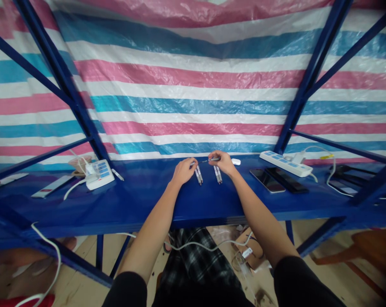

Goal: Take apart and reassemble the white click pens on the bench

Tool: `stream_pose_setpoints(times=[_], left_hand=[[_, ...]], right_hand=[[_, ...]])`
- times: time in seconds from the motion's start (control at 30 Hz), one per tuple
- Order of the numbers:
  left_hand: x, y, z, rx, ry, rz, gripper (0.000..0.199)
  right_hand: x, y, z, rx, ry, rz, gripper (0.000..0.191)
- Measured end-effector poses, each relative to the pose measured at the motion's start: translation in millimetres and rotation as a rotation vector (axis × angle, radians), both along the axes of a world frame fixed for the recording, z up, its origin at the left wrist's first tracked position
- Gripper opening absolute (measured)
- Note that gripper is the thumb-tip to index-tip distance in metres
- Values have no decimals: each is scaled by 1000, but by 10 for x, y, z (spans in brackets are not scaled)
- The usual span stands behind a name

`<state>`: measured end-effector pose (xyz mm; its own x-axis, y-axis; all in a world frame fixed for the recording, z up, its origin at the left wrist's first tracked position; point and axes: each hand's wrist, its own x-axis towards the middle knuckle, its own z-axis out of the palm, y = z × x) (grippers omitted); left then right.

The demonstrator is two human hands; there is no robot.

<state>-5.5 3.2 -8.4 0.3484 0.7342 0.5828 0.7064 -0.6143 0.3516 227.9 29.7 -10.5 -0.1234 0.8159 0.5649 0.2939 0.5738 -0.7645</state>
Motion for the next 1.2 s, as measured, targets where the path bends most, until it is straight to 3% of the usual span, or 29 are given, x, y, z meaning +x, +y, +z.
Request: stream_pose_setpoints(times=[0.1, 0.23, 0.33, 0.47, 0.73, 0.87, 0.93, 1.2], left_hand=[[-6, 7, 0, 11, -8, 7, 20], [-5, 11, 1, 18, -20, 31, 22], [-1, 4, 10, 27, -22, 61, 26], [6, -16, 33, 36, -14, 80, 31], [6, 24, 6, 41, -19, 64, 29], [-18, 107, -44, 39, -17, -21, 18], [-31, 135, -58, 28, -25, -36, 22], [-64, 161, -57, -9, -63, 19, 31]], right_hand=[[7, 13, -2, -52, 76, 6, 31], [-28, 7, -16, -269, 253, 28, 45], [-79, -45, -3, -360, 228, 35, 51], [-162, -130, 34, -310, 73, 80, 48], [-174, -91, 21, -152, 83, 22, 39], [-90, -51, 16, -174, 116, -36, 41], [-47, -39, 16, -186, 148, -56, 41], [7, -32, 26, -222, 155, -99, 44]])
